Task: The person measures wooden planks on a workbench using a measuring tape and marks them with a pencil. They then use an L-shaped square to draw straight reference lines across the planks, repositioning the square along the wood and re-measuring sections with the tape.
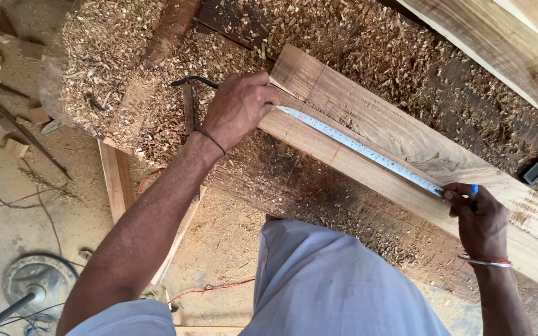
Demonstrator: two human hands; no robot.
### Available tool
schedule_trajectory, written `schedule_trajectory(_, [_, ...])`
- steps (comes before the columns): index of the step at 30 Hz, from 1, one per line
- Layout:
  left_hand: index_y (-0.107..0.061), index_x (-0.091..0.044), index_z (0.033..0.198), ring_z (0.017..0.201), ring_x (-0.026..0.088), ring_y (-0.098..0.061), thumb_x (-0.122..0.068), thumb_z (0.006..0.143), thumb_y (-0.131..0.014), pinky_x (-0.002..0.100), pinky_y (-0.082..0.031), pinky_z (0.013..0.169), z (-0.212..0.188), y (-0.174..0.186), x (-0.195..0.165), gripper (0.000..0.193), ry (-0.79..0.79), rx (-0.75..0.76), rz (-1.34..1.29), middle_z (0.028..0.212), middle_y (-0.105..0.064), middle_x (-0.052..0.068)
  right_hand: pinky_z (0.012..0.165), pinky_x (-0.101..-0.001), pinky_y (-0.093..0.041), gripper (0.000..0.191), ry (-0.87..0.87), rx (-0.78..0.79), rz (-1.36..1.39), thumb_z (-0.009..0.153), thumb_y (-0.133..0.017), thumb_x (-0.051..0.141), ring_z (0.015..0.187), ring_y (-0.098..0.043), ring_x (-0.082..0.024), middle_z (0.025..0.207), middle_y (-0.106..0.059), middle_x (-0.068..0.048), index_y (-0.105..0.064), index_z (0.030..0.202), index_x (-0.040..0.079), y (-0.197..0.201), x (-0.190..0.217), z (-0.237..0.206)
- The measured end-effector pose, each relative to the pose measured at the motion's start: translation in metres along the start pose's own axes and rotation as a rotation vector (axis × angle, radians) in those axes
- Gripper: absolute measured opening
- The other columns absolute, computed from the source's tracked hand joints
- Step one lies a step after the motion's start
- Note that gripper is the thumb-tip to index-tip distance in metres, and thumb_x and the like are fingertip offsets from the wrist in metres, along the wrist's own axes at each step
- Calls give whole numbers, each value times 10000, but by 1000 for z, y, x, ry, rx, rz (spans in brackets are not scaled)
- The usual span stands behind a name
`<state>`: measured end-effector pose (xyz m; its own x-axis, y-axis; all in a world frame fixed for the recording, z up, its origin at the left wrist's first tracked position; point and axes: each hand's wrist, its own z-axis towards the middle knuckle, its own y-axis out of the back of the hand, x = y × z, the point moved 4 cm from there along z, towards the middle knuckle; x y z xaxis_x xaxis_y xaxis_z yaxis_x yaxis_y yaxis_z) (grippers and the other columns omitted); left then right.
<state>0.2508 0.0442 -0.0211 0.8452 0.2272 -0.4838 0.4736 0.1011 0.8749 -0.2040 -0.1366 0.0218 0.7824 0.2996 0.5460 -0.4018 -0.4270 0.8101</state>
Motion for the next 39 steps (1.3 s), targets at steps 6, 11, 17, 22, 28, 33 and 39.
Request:
schedule_trajectory(6, [-784,-186,956,839,173,-594,-225,868,-827,472,-490,937,0,2,-3,106,-17,-1,5,877,-600,14,607,-302,-510,106,-15,8,-16,1049,-700,110,684,-643,-126,798,-705,-74,-751,1122,53,0,-2,1])
schedule_trajectory(11, [-792,-168,961,886,192,-630,-213,877,-808,455,-498,979,0,14,-11,96,9,31,-5,930,-652,25,624,-283,-511,113,-17,10,89,1029,-667,37,698,-622,-109,852,-714,-57,-735,1118,28,-3,-14,1])
schedule_trajectory(17, [-761,-108,1128,1087,264,-680,-81,906,-687,405,-547,941,-9,41,-27,236,-40,-11,-293,1216,-699,45,605,-274,-475,340,-11,26,245,906,-508,-171,689,-528,-95,854,-678,-46,-724,1089,17,-12,-26,7])
schedule_trajectory(22, [-773,-173,1090,969,287,-713,-318,948,-636,447,-585,835,-22,42,-23,245,107,228,42,1086,-753,64,593,-306,-526,309,104,-148,166,859,-505,-152,658,-641,-155,902,-714,-76,-712,977,45,-6,-9,-8])
schedule_trajectory(28, [-787,-249,1136,863,198,-750,-446,814,-715,366,-679,736,-76,-12,-49,385,243,652,-222,1045,-782,46,726,-389,-543,98,231,-280,99,935,-659,-15,849,-669,-303,958,-663,-139,-701,982,59,10,40,-38])
schedule_trajectory(33, [-700,-264,1288,947,219,-804,-540,729,-800,407,-671,814,-97,-58,-105,632,277,638,-129,1099,-800,77,744,-351,-580,290,345,191,512,902,-654,32,854,-739,-188,998,-782,-90,-708,1170,130,-13,80,-74])
schedule_trajectory(39, [-656,-207,1344,748,159,-680,-525,742,-801,308,-552,619,-110,-90,-212,697,464,361,-669,898,-733,41,660,-363,-573,339,181,169,524,957,-724,264,710,-742,-217,885,-784,-110,-712,1277,152,9,57,-107])
